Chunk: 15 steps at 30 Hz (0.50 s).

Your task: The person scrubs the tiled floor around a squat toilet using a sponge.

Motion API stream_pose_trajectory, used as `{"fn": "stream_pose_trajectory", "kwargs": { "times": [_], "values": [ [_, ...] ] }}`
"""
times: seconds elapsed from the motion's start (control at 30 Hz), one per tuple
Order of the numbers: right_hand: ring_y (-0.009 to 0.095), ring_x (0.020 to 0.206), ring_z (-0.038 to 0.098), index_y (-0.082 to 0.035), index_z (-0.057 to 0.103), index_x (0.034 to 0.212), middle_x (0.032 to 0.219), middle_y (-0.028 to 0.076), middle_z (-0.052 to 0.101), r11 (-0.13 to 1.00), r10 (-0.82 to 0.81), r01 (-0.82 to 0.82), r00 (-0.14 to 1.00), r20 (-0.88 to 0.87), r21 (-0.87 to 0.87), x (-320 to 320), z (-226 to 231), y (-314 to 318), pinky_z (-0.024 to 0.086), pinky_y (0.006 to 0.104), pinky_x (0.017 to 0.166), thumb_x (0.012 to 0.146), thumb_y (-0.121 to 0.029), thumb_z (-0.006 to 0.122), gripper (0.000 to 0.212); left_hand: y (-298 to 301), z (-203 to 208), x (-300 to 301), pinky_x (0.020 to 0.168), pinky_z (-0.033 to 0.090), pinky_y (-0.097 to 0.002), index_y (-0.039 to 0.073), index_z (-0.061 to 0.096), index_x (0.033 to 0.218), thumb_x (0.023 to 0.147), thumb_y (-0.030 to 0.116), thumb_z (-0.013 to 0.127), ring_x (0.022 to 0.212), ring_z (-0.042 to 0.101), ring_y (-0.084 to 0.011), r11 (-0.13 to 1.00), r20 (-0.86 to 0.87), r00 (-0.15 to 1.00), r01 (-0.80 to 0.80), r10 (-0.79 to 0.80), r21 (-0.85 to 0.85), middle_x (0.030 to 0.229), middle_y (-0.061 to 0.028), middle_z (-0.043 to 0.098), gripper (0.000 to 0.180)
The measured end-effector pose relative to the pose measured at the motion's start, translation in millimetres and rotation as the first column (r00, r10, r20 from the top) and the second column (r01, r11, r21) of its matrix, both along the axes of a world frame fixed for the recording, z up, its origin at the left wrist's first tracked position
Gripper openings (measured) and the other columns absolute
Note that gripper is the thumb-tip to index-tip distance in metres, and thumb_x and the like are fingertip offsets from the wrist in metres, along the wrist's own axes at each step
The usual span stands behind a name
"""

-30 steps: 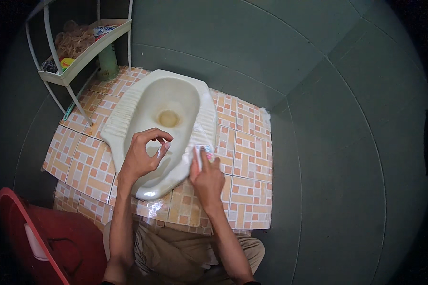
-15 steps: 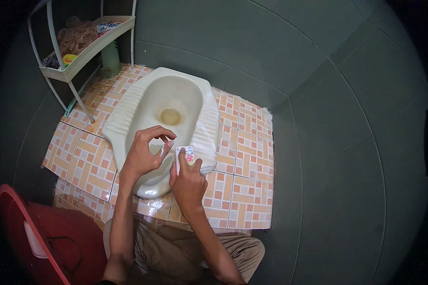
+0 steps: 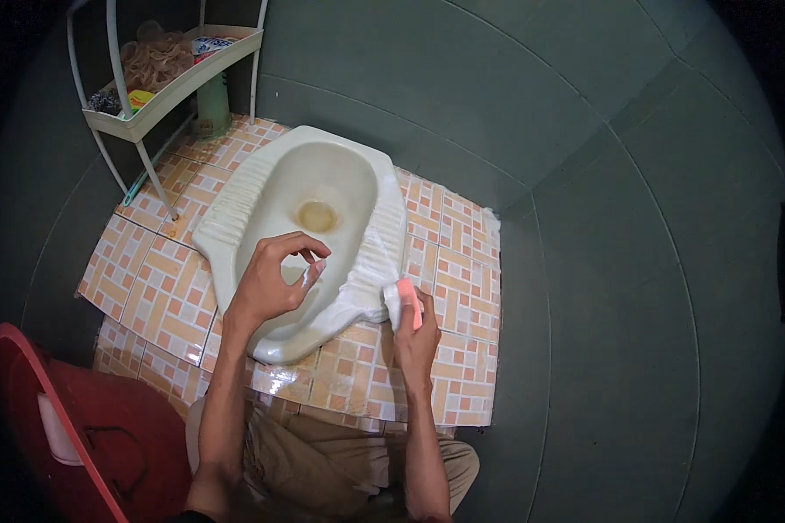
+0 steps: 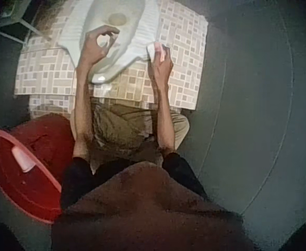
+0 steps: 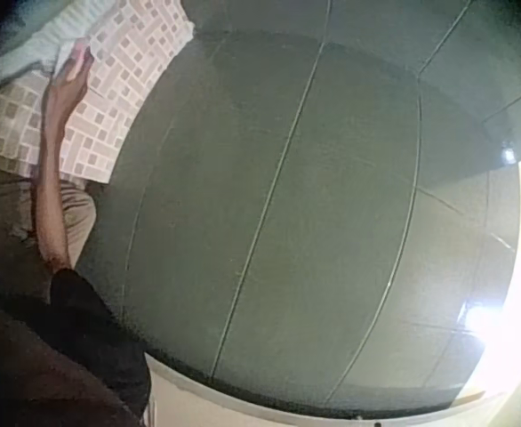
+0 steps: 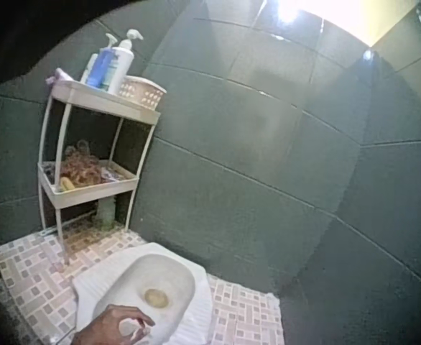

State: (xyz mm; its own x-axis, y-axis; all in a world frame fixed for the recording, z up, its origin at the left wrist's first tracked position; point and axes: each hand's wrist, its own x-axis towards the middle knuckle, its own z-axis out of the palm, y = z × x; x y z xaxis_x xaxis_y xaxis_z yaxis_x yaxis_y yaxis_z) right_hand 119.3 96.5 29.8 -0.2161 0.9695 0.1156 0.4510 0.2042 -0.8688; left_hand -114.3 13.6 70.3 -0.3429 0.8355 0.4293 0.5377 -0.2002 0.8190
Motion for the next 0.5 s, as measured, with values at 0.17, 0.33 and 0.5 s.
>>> {"fn": "stream_pose_trajectory", "kwargs": {
  "times": [0.17,0.33,0.5],
  "values": [
    [0.048,0.115,0.065,0.0,0.059,0.136,0.122,0.031,0.068,0.999,-0.027,0.027,1.0,0.008,-0.037,3.9,-5.2,4.4,0.05,0.0484,0.098,0.108,-0.038,0.05,0.047,0.7,-2.9,-1.2,0.084,0.054,-0.036,0.0,0.075,0.099,0.087,0.005,0.072,0.083,0.071,-0.0245,1.0,-0.013,1.0,-0.007,0.007,0.009,0.092,-0.0143,0.074,0.013],
    [0.053,0.1,0.066,-0.003,0.055,0.143,0.107,0.036,0.066,0.987,0.028,-0.064,0.971,0.239,0.144,-11.6,-15.6,-11.7,0.052,0.0573,0.086,0.103,-0.034,0.057,0.051,0.5,-0.3,1.0,0.084,0.054,-0.0366,0.0,0.075,0.099,0.087,0.006,0.072,0.083,0.071,-0.025,1.0,0.008,1.0,0.001,-0.001,-0.005,0.092,-0.0147,0.074,0.013],
    [0.047,0.079,0.071,-0.009,0.054,0.15,0.103,0.032,0.064,0.916,-0.013,-0.167,0.897,0.441,0.366,-40.6,-30.2,-34.2,0.058,0.0519,0.064,0.092,-0.031,0.067,0.063,1.9,-2.8,1.7,0.081,0.053,-0.0347,0.002,0.075,0.098,0.086,0.004,0.07,0.085,0.069,-0.0236,1.0,-0.007,1.0,-0.005,0.005,0.007,0.091,-0.0122,0.074,0.013]
  ]
}}
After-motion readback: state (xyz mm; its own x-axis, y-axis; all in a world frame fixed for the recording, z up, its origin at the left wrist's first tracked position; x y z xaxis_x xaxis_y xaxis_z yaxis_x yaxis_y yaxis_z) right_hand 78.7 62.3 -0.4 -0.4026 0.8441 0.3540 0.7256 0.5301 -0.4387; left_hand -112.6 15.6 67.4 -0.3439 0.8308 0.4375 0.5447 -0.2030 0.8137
